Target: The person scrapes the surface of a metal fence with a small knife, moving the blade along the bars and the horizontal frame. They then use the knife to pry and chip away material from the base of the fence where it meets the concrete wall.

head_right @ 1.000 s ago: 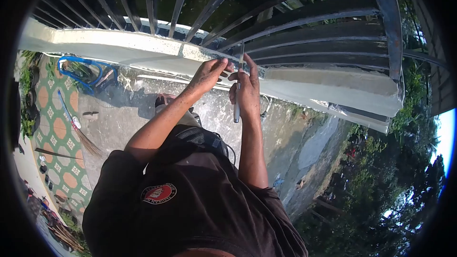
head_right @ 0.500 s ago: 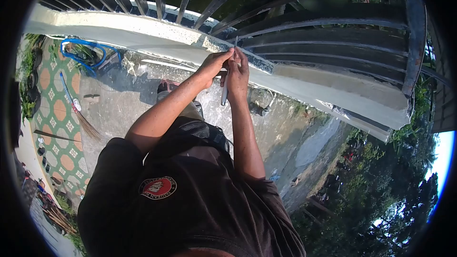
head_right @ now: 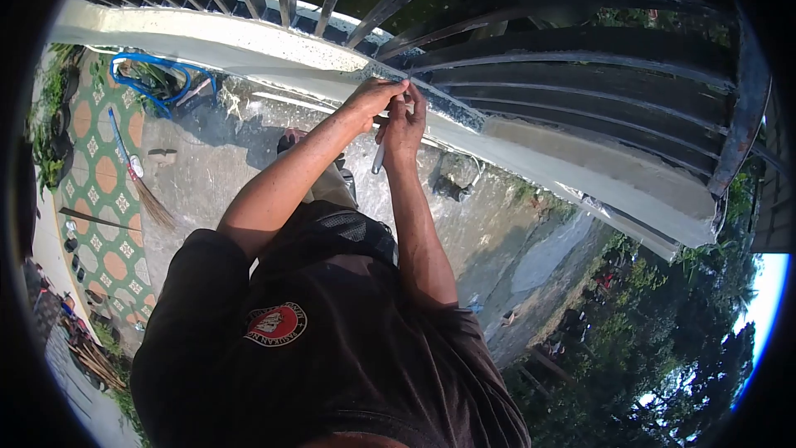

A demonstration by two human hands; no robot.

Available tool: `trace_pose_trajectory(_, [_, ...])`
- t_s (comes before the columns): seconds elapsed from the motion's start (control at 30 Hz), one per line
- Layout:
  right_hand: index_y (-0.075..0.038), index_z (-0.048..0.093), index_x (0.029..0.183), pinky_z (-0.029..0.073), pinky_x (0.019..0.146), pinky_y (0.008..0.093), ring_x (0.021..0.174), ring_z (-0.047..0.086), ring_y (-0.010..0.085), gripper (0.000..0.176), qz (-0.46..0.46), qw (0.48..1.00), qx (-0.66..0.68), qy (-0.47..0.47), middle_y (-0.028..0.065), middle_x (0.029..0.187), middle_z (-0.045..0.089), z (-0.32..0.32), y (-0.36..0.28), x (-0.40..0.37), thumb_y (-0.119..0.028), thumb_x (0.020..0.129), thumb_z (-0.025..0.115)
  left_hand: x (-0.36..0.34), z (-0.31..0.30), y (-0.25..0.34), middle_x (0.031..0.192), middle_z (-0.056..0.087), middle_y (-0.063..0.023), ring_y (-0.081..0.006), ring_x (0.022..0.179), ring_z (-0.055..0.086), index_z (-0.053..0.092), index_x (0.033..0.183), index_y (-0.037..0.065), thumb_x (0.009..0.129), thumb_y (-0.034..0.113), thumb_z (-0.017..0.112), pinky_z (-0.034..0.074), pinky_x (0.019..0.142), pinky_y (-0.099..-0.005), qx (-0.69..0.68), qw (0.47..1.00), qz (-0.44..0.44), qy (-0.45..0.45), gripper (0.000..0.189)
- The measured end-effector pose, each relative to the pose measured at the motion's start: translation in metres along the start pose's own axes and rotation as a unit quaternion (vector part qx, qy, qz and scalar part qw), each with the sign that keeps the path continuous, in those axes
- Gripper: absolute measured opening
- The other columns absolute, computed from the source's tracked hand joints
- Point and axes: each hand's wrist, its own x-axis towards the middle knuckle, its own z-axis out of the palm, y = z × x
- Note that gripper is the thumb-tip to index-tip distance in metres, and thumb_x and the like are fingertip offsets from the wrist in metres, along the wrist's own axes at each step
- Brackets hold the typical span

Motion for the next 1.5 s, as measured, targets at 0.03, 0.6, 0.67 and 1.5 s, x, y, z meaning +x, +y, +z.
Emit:
trace_pose_trajectory(0.03, [-0.011, 0.043, 0.133, 0.036, 0.035, 0.0237, 0.044, 0.046, 0.0073, 0.033, -0.011, 1.000, 0.018, 0.004, 0.0054, 0.078, 0.056, 0.003, 0.004, 0.005, -0.020, 0.101, 0.048, 0.003, -0.002, 0.003, 0.093, 0.067, -0.0076, -0.0196, 0.088, 0.063, 0.067, 0.098, 0.003, 0.092, 0.038, 0.065, 0.052, 0.073, -0.0447, -0.001, 1.000, 0.000, 0.004, 0.035])
trace_pose_trajectory(0.6, [-0.008, 0.048, 0.110, 0.040, 0.041, 0.0253, 0.050, 0.047, 0.0121, 0.025, 0.171, 0.981, 0.086, 0.014, 0.0046, 0.080, 0.053, 0.007, 0.034, 0.000, -0.031, 0.100, 0.046, 0.058, -0.020, -0.027, 0.100, 0.073, -0.0088, -0.0162, 0.076, 0.062, 0.065, 0.106, 0.005, 0.097, 0.033, 0.058, 0.050, 0.062, -0.0359, 0.004, 1.000, 0.021, 0.016, 0.030])
trace_pose_trajectory(0.67, [-0.010, 0.050, 0.105, 0.032, 0.039, 0.0235, 0.049, 0.042, 0.0097, 0.025, 0.226, 0.957, 0.172, -0.062, 0.0002, 0.071, 0.049, 0.004, 0.035, -0.010, -0.034, 0.100, 0.044, 0.042, -0.019, -0.020, 0.100, 0.072, -0.0093, -0.0166, 0.081, 0.065, 0.063, 0.111, 0.002, 0.097, 0.035, 0.058, 0.050, 0.062, -0.0316, 0.036, 0.999, -0.003, 0.036, 0.036])
trace_pose_trajectory(1.5, [-0.018, 0.050, 0.084, 0.023, 0.040, 0.0203, 0.047, 0.031, 0.0029, 0.025, 0.175, 0.961, 0.208, 0.041, -0.0083, 0.063, 0.038, 0.043, 0.036, -0.016, -0.036, 0.101, 0.046, 0.039, -0.020, -0.008, 0.095, 0.073, -0.0103, -0.0124, 0.066, 0.062, 0.062, 0.107, 0.003, 0.096, 0.035, 0.060, 0.046, 0.049, -0.0238, -0.055, 0.996, -0.064, 0.009, 0.034])
